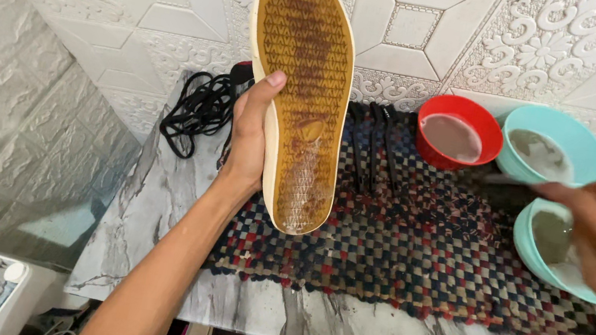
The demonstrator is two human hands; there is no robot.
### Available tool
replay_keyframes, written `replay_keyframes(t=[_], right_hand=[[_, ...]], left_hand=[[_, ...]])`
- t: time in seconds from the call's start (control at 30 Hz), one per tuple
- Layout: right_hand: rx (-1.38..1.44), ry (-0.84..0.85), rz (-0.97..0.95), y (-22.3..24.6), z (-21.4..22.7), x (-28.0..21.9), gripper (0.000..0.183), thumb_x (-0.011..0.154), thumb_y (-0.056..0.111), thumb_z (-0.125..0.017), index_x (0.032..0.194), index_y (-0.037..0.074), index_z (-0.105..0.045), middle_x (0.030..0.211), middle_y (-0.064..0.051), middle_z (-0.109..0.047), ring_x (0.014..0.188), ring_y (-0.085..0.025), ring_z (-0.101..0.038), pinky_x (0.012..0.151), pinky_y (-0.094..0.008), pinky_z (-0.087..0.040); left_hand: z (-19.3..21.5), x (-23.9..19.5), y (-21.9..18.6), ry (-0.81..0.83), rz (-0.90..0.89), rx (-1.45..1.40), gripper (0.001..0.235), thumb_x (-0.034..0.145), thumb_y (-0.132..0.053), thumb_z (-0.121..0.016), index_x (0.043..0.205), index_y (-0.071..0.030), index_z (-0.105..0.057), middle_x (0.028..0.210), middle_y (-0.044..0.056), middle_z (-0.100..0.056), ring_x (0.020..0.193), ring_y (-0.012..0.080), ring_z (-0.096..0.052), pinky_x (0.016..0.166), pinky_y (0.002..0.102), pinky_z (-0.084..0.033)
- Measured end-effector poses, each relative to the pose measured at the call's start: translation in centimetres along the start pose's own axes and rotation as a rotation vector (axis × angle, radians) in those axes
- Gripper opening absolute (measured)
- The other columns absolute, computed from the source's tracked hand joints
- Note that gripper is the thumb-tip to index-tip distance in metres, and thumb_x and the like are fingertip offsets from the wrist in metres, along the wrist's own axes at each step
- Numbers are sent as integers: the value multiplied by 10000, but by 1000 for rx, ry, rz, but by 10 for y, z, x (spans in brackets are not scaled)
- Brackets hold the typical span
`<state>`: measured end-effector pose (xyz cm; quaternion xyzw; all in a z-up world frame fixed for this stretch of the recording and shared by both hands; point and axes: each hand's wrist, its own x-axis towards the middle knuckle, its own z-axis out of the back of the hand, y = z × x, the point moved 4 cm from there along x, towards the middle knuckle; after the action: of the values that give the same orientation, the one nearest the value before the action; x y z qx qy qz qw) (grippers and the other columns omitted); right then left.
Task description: The person cleans the sole of a shoe using a brush and a cloth. They repeatedly dip the brush into bowls of soapy water to scrub the textured sole, then wipe the surface with a cloth to remove dirt and soap residue.
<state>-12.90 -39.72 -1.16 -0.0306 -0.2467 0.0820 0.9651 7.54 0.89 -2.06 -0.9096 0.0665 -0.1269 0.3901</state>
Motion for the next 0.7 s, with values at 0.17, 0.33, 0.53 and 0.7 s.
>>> replay_keyframes(t=[0.17,0.33,0.53,0.7], right_hand=[[28,-85,545,156,27,76,122,1035,284,-679,1150,245,-692,1011,-24,-572,912,-305,-484,875,-482,-346],[146,-309,616,192,24,129,193,1039,400,-795,948,232,-765,953,9,-560,898,-315,-464,901,-472,-312],[307,-235,859,231,5,133,160,1058,370,-764,977,241,-716,1065,45,-642,940,-221,-418,866,-383,-292],[261,-351,796,215,11,146,204,1040,427,-815,1035,225,-783,869,35,-511,793,-236,-432,864,-412,-237]], left_hand=[[0,-2,2,31,-14,51,387,945,-360,-697,1089,-1,-719,1048,145,-776,901,251,-746,793,368,-600],[-2,-4,3,-7,17,155,419,934,-397,-677,1075,-6,-727,1036,144,-786,877,238,-749,763,353,-601],[-4,-7,-4,-43,123,217,385,945,-402,-668,1003,-27,-733,913,116,-775,745,206,-708,645,317,-553],[-9,-10,-1,-83,165,134,471,902,-389,-666,1100,32,-734,1050,201,-798,860,290,-754,753,387,-610]])
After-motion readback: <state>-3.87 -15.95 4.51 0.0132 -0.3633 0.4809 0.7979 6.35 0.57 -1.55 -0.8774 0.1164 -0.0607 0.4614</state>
